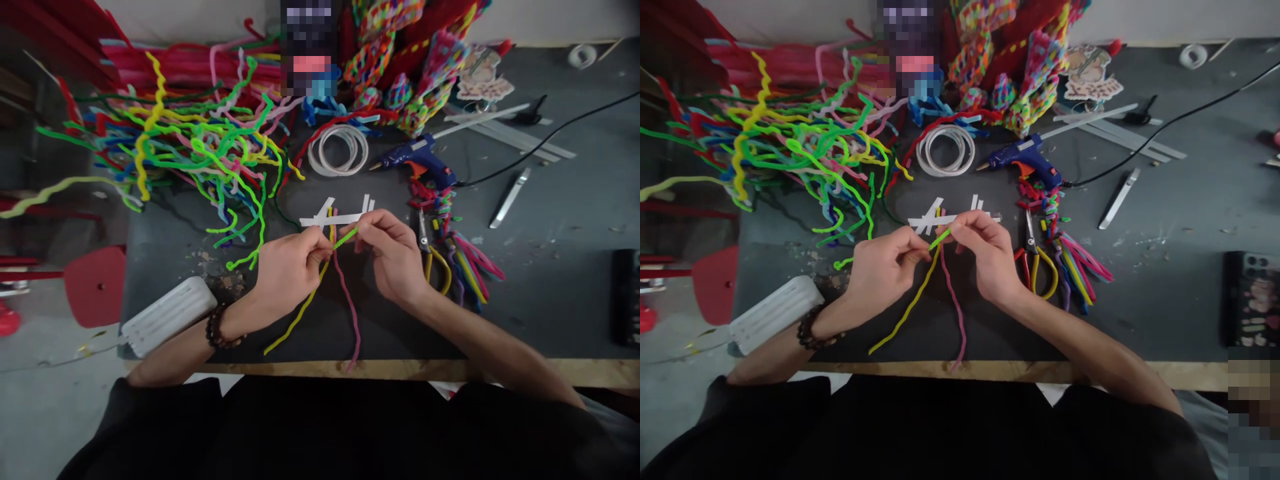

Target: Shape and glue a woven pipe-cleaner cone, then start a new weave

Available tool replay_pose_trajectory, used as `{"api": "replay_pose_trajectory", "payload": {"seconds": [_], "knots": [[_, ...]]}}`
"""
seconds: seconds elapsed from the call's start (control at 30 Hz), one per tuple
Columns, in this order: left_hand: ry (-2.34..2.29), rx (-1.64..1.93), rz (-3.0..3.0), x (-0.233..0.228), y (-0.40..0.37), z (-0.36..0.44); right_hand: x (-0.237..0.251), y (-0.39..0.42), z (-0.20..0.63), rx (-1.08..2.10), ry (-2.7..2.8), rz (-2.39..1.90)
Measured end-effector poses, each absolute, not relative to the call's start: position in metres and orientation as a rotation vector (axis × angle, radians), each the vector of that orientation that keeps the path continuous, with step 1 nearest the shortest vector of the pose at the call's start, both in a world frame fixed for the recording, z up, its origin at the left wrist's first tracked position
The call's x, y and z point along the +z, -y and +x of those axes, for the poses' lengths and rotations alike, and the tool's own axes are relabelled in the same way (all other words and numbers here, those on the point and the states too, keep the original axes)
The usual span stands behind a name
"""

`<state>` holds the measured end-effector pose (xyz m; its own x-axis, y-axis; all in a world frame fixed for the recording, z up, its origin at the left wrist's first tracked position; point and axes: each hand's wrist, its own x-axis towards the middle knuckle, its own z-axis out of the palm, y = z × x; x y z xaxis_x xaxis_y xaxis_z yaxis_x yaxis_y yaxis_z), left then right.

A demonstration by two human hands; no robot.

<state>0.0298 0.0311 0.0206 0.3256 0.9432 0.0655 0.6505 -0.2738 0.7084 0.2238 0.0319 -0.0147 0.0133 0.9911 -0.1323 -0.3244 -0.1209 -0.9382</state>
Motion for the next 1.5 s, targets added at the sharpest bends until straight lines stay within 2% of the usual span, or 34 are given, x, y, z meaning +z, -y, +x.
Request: {"api": "replay_pose_trajectory", "payload": {"seconds": [0.13,0.47,0.83,1.07,1.23,1.5], "knots": [[-1.396,0.640,1.895,0.029,-0.029,0.033,-0.011,-0.035,0.223,1.560,0.740,-1.050],[-1.263,0.471,1.610,0.036,-0.048,0.027,-0.016,-0.038,0.231,1.523,0.711,-0.995],[-1.438,0.371,2.322,0.010,-0.046,0.023,0.009,-0.016,0.217,1.562,0.695,-1.018],[-1.305,0.445,2.234,0.022,-0.027,0.031,-0.003,-0.037,0.230,1.561,0.614,-1.030],[-1.328,0.563,2.089,0.029,-0.031,0.030,-0.013,-0.032,0.227,1.457,0.799,-0.954],[-1.272,0.460,2.049,0.032,-0.033,0.030,-0.021,-0.020,0.225,1.420,1.164,-0.993]]}}
